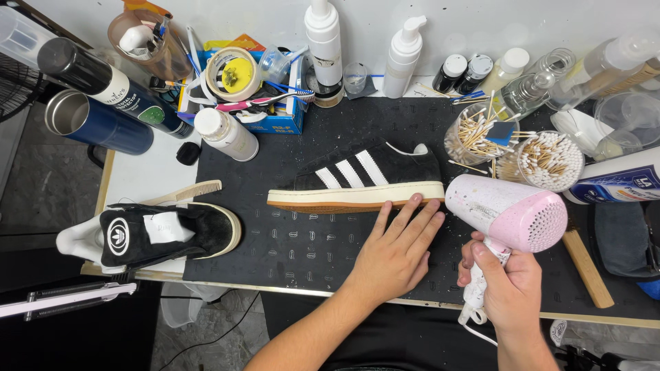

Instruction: The person uses a hairdryer to dry a black sneaker, then applies a cleaning foam from a spray bottle to the shoe's upper and sole. The person continues to dry the shoe with the hairdryer after applying the foam.

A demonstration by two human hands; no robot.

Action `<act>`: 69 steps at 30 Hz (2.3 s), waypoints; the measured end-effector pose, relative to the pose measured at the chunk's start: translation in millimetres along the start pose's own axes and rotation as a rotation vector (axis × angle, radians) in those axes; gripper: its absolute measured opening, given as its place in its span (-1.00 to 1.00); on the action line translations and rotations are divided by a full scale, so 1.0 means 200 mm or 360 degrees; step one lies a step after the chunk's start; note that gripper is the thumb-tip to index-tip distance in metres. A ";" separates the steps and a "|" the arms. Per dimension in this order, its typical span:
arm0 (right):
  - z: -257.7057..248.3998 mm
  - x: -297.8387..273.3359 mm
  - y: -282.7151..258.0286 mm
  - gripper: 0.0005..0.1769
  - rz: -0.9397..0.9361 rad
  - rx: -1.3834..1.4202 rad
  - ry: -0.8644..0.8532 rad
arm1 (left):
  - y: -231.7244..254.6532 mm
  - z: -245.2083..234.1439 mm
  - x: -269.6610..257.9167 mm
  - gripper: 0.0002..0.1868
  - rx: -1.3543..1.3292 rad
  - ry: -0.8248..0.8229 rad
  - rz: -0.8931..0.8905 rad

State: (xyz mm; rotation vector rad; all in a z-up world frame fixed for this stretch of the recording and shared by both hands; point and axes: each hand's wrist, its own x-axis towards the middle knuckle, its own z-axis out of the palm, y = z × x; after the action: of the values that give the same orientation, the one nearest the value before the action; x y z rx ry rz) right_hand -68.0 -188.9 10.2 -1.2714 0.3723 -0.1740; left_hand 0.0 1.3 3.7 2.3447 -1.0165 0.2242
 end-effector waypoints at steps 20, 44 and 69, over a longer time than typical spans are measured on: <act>0.05 0.02 0.01 -0.72 -0.0020 -0.0150 0.0073 | 0.07 0.08 -0.02 -0.20 0.0121 0.0126 -0.0283; 0.16 0.19 0.16 -0.69 -0.0363 -0.0205 -0.0203 | -0.55 -0.11 -0.21 -0.39 -0.0471 0.1346 -0.0730; 0.16 0.47 0.15 -0.68 -0.0230 0.0292 -0.0582 | -0.65 -0.03 -0.23 -0.55 -0.1036 0.1533 -0.0513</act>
State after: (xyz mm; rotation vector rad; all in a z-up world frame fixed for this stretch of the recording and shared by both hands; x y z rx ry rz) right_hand 29.2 -181.6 -27.0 -1.1209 -0.0497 -0.0925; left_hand 60.8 105.9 -64.3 1.4653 -0.1723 0.6862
